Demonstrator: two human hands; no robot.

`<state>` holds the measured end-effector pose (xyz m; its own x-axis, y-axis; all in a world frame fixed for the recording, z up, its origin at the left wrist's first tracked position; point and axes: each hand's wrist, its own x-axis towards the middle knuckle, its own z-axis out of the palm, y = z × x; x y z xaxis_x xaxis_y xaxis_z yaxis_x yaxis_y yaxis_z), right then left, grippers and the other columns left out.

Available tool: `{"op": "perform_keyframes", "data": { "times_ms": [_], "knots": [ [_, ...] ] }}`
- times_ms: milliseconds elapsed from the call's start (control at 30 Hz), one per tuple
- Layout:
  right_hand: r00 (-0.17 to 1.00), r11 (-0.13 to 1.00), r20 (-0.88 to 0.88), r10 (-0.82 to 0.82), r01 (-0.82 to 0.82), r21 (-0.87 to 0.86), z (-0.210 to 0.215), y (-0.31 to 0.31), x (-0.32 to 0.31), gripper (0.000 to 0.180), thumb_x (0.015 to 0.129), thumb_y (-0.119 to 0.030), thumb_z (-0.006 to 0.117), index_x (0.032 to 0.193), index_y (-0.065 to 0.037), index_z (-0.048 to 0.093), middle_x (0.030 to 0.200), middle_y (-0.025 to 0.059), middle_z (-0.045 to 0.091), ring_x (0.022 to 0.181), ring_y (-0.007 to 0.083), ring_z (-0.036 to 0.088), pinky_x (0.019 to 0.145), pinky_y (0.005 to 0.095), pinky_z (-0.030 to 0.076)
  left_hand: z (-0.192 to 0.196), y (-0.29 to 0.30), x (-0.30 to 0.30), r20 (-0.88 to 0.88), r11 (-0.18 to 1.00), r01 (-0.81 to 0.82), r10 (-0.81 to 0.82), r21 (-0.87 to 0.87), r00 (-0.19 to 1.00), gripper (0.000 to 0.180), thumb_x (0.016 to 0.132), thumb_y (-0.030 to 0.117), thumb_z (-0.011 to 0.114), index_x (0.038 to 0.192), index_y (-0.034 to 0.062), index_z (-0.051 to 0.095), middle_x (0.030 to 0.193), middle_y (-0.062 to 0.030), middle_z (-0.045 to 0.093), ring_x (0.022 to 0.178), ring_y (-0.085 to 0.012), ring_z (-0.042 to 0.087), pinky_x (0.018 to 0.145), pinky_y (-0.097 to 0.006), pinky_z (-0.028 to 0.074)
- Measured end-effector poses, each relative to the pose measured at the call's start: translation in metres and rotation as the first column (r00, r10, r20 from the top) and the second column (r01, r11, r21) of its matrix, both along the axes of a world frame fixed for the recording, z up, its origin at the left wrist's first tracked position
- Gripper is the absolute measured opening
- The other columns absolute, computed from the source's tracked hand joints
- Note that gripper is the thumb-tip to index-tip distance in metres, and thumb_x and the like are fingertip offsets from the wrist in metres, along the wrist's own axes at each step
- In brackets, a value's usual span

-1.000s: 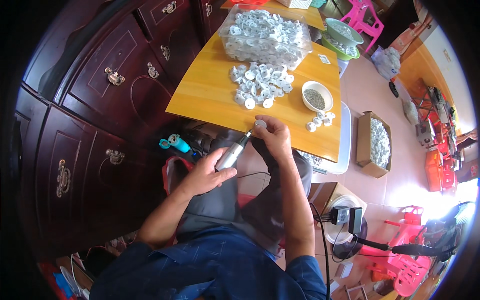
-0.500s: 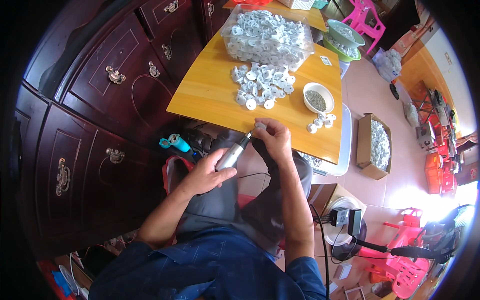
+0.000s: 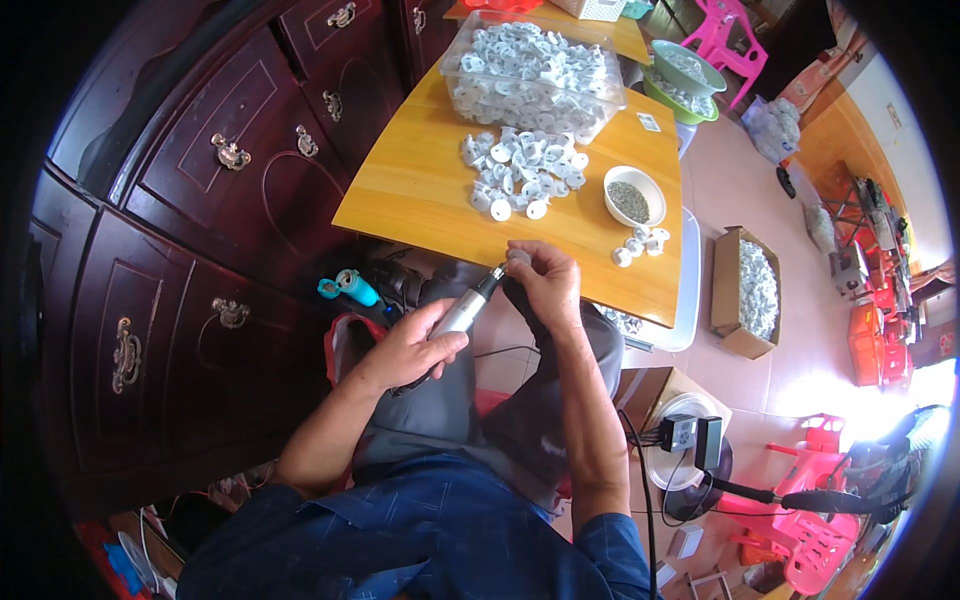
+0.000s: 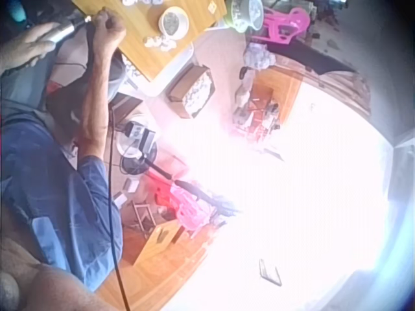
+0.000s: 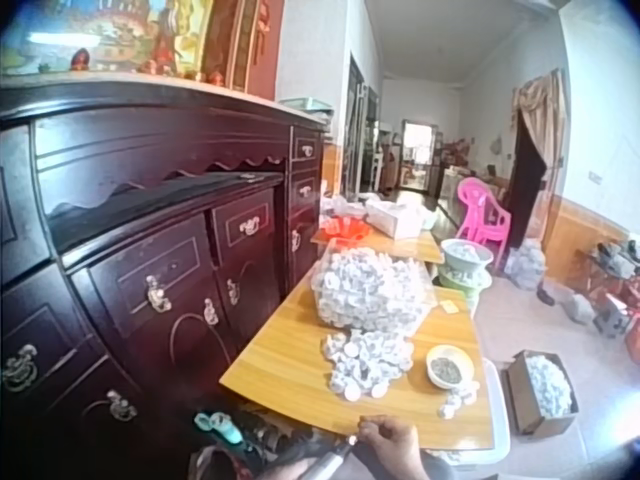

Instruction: Assemble small plastic components for shoes using a handheld power tool.

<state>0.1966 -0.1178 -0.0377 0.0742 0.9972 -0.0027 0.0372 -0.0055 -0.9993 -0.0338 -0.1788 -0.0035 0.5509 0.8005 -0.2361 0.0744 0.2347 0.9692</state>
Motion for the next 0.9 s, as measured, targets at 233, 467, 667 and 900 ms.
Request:
{"op": "perform_keyframes", "data": {
  "times_ms": [233, 467, 667, 900],
  "knots": [
    [0.995, 0.996, -0.045, -0.091, 0.09, -0.007, 0.006, -0.004, 0.004, 0.023, 0.088, -0.004, 0.069, 0.11, 0.0, 0.071, 0.091, 0.0057, 0.072, 0.074, 0.0085, 0.067, 0.069, 0.0234, 0.053, 0.001, -0.002, 0.008, 0.037, 0.998, -0.033, 0.031, 0.046, 0.999, 0.046, 0.093, 0.021, 0.068, 0.13, 0.0, 0.05, 0.08, 0.0002, 0.057, 0.055, -0.0049, 0.052, 0.048, -0.022, 0.044],
    [0.609, 0.897, 0.665, -0.433, 0.218, 0.384, 0.02, -0.009, 0.075, 0.024, 0.081, -0.003, 0.065, 0.104, -0.006, 0.071, 0.104, 0.0146, 0.068, 0.071, 0.0262, 0.068, 0.069, 0.0346, 0.055, 0.007, -0.002, 0.003, 0.017, 0.997, -0.038, 0.037, 0.064, 0.999, 0.052, 0.093, 0.019, 0.068, 0.135, -0.0014, 0.047, 0.082, -0.0002, 0.053, 0.058, -0.0055, 0.051, 0.051, -0.022, 0.045],
    [0.507, 0.844, 0.676, -0.534, 0.275, 0.46, 0.024, -0.001, 0.113, 0.027, 0.08, -0.002, 0.064, 0.107, -0.006, 0.068, 0.111, 0.0169, 0.064, 0.075, 0.0289, 0.067, 0.07, 0.0373, 0.056, 0.005, -0.004, 0.004, 0.009, 0.995, -0.045, 0.045, 0.085, 0.999, 0.053, 0.09, 0.025, 0.072, 0.131, -0.0013, 0.05, 0.077, 0.001, 0.056, 0.054, -0.0047, 0.051, 0.049, -0.022, 0.044],
    [0.343, 0.851, 0.782, -0.52, 0.289, 0.439, 0.052, 0.068, 0.14, 0.017, 0.082, -0.014, 0.067, 0.098, -0.011, 0.073, 0.098, 0.0149, 0.071, 0.089, 0.0346, 0.068, 0.078, 0.044, 0.054, 0.006, -0.003, 0.004, 0.02, 0.992, -0.035, 0.033, 0.119, 0.999, 0.053, 0.09, 0.024, 0.072, 0.131, -0.001, 0.051, 0.08, -0.0001, 0.057, 0.054, -0.0053, 0.051, 0.05, -0.023, 0.045]
  ]
}}
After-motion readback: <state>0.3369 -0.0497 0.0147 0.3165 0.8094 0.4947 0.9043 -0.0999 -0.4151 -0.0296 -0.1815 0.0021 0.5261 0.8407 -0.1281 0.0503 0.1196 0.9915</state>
